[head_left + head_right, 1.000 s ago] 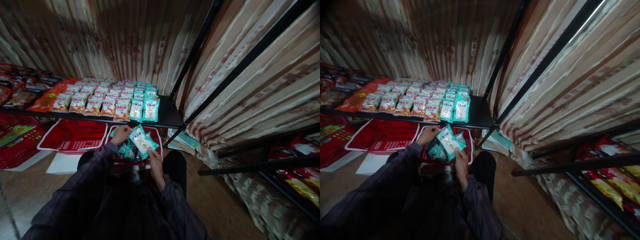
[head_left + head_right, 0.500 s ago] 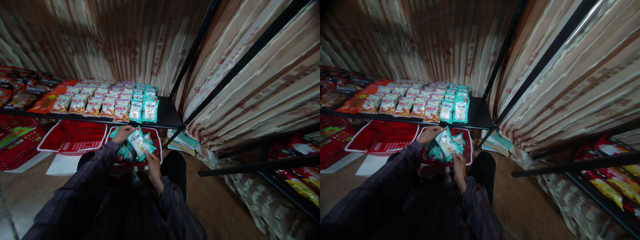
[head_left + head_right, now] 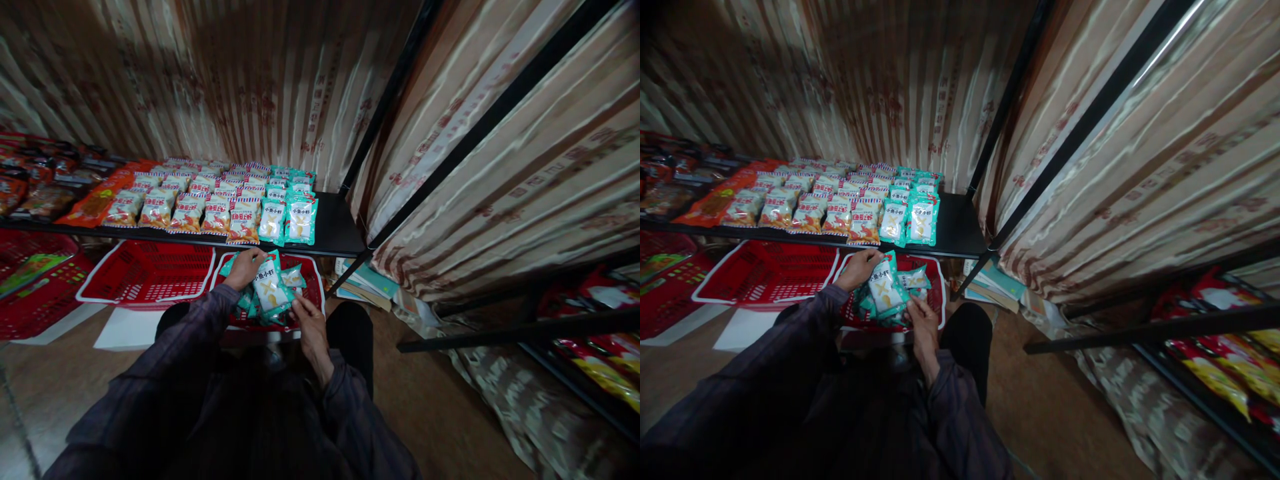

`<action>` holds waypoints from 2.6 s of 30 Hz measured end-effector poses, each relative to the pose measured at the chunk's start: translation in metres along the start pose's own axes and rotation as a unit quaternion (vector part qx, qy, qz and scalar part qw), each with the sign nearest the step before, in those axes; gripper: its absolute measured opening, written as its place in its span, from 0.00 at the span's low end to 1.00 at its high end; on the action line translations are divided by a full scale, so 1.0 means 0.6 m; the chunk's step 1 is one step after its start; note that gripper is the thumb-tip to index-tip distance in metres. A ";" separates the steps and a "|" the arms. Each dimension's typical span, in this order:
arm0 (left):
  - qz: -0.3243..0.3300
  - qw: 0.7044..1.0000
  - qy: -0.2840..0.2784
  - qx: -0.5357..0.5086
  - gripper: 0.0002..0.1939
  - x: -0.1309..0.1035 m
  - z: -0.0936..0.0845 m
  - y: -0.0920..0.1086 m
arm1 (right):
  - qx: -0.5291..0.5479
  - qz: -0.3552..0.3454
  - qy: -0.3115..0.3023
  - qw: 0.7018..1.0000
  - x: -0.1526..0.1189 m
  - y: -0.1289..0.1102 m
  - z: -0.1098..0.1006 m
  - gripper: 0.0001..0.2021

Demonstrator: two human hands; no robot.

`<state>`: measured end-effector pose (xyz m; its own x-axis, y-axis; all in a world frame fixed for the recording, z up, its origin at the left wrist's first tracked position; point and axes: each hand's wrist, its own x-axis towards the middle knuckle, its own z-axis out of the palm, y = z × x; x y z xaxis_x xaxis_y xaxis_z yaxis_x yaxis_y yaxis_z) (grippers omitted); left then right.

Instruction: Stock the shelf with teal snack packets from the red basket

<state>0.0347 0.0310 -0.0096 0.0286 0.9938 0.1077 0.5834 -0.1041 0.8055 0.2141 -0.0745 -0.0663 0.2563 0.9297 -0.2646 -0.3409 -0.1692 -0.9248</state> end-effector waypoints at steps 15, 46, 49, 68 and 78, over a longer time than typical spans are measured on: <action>-0.033 0.997 0.019 -0.069 0.15 0.009 0.003 0.017 | 0.098 0.061 0.033 0.993 -0.006 -0.001 0.012 0.17; -0.211 0.887 0.082 -0.402 0.17 -0.011 0.034 0.022 | 0.134 0.152 -0.049 0.978 -0.012 -0.008 0.024 0.19; -0.187 0.891 0.106 -0.400 0.19 -0.011 0.032 0.026 | 0.124 0.130 -0.053 0.982 -0.011 -0.010 0.026 0.18; -0.293 0.835 -0.015 -0.465 0.23 -0.098 0.063 0.047 | 0.169 0.071 -0.032 0.983 -0.011 0.012 0.039 0.17; -0.239 0.831 0.029 -0.502 0.29 -0.097 0.078 0.025 | 0.119 0.056 -0.086 0.988 0.008 -0.010 -0.003 0.23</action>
<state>0.0796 -0.0264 -0.0308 -0.0668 0.9305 -0.3601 -0.4547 0.2929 0.8411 0.2192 -0.0696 -0.0627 0.0550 0.9550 -0.2915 -0.5672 -0.2103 -0.7963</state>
